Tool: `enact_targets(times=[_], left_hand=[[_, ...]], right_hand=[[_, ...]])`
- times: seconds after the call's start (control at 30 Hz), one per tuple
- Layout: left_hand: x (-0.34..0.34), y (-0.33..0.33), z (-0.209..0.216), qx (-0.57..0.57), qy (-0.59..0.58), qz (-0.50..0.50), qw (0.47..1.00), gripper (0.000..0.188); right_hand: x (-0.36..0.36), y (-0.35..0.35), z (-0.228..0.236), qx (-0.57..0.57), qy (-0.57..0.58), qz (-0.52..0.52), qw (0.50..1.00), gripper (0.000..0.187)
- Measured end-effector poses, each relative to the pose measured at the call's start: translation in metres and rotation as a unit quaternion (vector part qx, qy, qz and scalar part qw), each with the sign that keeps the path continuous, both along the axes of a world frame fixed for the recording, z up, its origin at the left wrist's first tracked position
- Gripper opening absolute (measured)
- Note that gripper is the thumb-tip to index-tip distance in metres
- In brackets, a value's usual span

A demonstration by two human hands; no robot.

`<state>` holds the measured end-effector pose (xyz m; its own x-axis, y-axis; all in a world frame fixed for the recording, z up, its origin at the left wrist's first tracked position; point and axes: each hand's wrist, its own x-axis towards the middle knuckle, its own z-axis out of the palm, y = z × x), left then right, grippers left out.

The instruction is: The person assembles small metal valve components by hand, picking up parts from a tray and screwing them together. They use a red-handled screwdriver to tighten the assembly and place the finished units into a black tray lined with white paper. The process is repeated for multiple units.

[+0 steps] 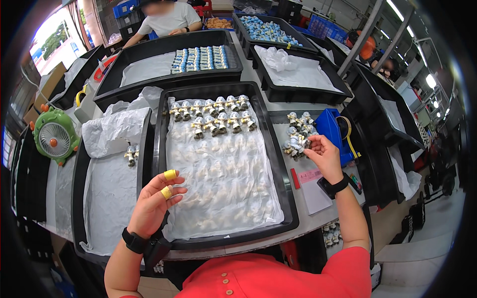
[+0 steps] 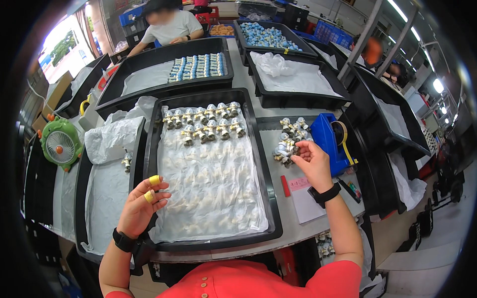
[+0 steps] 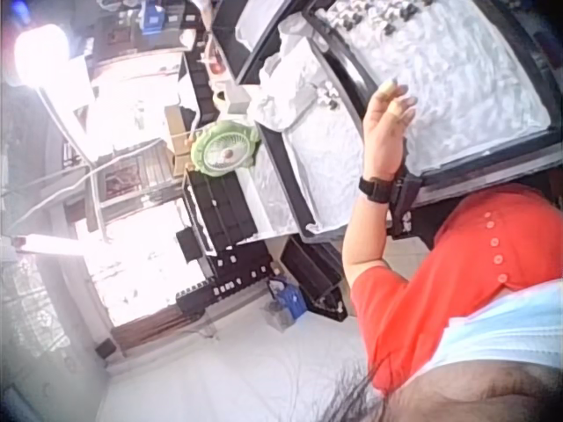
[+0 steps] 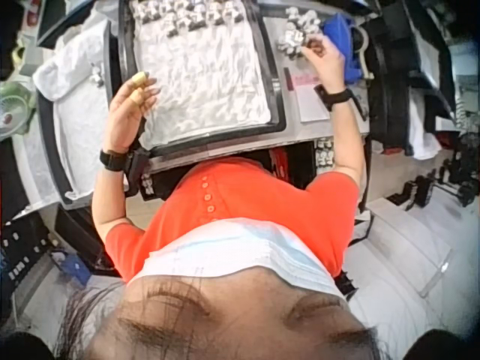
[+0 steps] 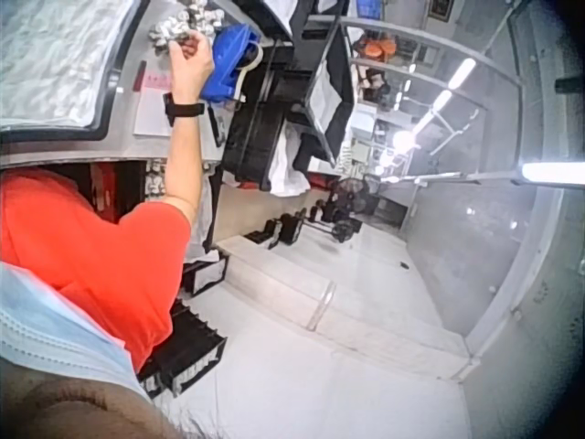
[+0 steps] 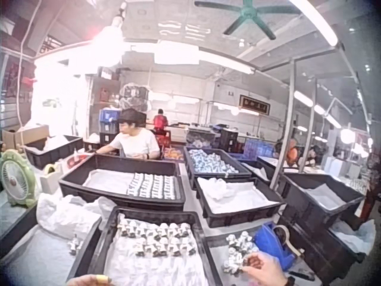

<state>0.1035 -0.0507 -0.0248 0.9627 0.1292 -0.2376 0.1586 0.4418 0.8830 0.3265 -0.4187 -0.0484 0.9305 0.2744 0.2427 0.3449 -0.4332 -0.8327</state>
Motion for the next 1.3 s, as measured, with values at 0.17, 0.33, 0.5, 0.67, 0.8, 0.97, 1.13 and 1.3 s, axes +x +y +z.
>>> enact_targets(times=[0.17,0.33,0.5,0.67,0.8,0.97,1.13,1.3], left_hand=[[0.000,0.000,0.001,-0.003,-0.001,-0.002,1.000,0.038],[0.001,0.001,0.000,-0.007,-0.007,-0.006,1.000,0.039],[0.000,0.002,-0.002,-0.005,-0.005,-0.015,1.000,0.038],[0.000,0.002,-0.003,-0.001,-0.009,-0.042,0.999,0.038],[0.000,0.003,-0.001,-0.008,-0.001,-0.034,0.999,0.037],[-0.004,0.007,-0.001,-0.024,0.007,-0.016,1.000,0.035],[-0.005,0.005,0.002,-0.033,-0.001,-0.021,0.999,0.037],[-0.006,0.002,0.004,-0.040,0.008,-0.019,0.999,0.037]], right_hand=[[0.016,0.004,-0.013,0.044,0.051,-0.007,0.998,0.023],[0.064,0.016,-0.038,0.146,0.243,-0.016,0.959,0.026],[0.098,0.039,-0.054,-0.010,0.215,-0.048,0.975,0.045],[0.105,0.037,-0.040,-0.212,0.100,-0.030,0.972,0.049],[0.092,0.083,0.019,-0.199,-0.093,0.044,0.975,0.035],[0.034,0.208,0.048,-0.098,-0.108,0.274,0.950,0.039],[0.024,0.272,-0.012,-0.307,-0.224,0.272,0.884,0.059],[0.041,0.270,-0.030,-0.324,-0.238,0.273,0.874,0.059]])
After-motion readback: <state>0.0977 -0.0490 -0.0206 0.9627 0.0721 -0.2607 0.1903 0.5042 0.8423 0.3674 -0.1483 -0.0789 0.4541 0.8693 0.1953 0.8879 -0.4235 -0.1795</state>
